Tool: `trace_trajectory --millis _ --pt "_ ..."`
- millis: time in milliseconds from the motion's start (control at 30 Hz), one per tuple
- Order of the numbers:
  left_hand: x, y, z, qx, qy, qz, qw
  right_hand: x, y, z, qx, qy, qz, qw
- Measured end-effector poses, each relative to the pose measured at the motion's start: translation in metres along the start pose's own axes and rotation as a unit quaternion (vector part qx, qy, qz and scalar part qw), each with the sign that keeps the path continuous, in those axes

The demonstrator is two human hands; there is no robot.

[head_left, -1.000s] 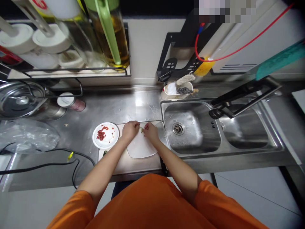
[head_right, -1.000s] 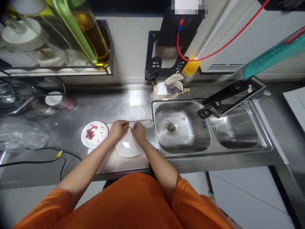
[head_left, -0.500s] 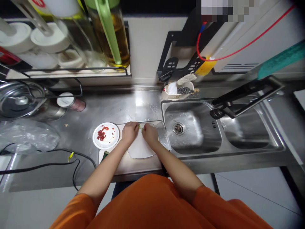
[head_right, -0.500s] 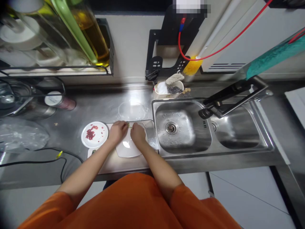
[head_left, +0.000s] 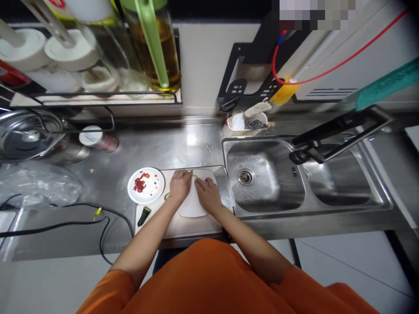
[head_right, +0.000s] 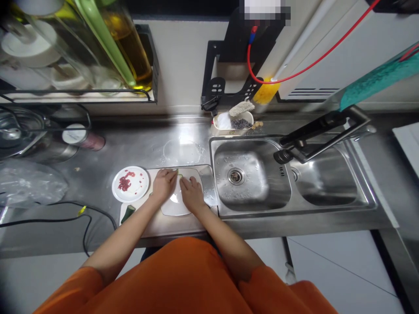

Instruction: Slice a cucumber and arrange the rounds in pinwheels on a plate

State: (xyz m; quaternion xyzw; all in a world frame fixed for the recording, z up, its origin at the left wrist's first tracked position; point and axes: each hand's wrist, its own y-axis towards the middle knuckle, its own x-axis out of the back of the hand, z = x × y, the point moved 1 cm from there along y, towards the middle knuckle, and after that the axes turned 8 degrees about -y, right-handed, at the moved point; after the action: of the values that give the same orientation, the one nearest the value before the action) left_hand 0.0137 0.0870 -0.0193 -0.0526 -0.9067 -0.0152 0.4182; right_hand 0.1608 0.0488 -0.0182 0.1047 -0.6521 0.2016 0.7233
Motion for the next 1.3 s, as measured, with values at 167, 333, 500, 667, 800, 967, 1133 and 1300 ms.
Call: trace_trajectory --millis 167,333,500,667,800,967,1133,1300 --pt "-0.002 0.0 0.002 -0.012 -0.003 0.001 1.0 0.0 -0.001 -0.002 0.006 -0.005 -0.001 1.0" --pt "-0.003 0.002 0.003 -0.011 -0.026 0.009 1.0 -0.001 -0.001 -0.002 0.007 -0.007 0.003 1.0" --pt "-0.003 0.002 0.002 -0.013 -0.011 0.007 1.0 0.0 0.0 -0.001 0.003 -0.005 0.008 1.0" --pt "-0.003 0.001 0.001 -0.013 -0.01 0.002 1.0 0.003 0.0 0.0 0.003 -0.008 0.007 1.0" --pt "-0.004 0.002 0.001 -0.004 -0.029 0.003 1.0 0.004 0.0 0.001 0.008 -0.011 -0.003 1.0" --pt "0.001 0.003 -0.002 0.0 -0.041 0.001 0.999 0.005 0.0 0.001 0.004 -0.006 -0.005 1.0" --pt "0.032 -0.016 0.004 0.019 -0.025 -0.069 0.997 0.011 -0.01 -0.001 -0.005 0.01 -0.018 1.0" --pt "0.061 -0.07 0.022 0.091 0.041 -0.102 0.99 0.012 -0.029 -0.003 -0.01 0.026 -0.022 0.999"
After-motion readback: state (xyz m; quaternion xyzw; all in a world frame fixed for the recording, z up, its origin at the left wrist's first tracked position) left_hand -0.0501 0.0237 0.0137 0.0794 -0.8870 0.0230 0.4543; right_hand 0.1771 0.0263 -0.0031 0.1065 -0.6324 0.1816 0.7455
